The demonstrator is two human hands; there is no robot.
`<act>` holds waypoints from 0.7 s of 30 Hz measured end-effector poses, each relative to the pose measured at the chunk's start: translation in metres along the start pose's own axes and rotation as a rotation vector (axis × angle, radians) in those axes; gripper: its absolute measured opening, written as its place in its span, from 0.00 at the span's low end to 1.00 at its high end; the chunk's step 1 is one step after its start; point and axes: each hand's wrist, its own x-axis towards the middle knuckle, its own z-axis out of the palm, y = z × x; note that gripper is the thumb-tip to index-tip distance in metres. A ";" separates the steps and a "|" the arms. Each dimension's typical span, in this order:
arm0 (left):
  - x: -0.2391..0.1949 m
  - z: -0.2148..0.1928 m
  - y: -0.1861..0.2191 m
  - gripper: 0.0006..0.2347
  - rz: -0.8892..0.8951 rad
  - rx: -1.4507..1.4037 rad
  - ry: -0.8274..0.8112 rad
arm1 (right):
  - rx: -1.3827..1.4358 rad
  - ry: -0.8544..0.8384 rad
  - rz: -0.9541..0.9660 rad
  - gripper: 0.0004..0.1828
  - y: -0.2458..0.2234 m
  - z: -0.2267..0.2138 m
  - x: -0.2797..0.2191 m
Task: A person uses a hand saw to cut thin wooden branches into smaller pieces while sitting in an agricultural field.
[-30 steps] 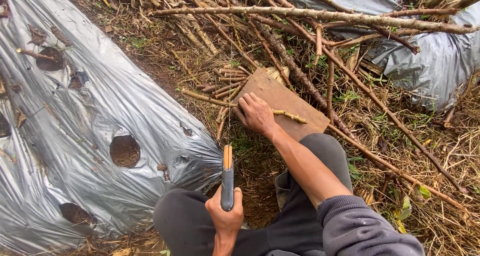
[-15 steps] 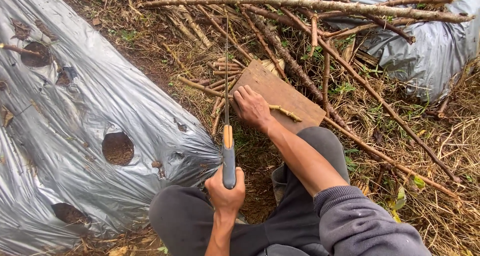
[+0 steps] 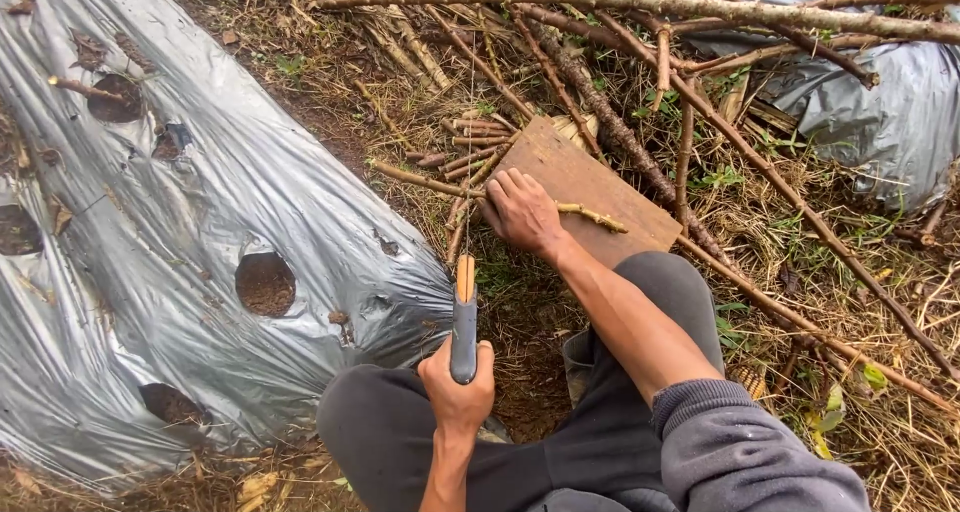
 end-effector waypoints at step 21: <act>-0.030 -0.026 0.016 0.07 -0.072 0.058 -0.036 | 0.004 0.005 0.021 0.15 -0.002 0.000 -0.005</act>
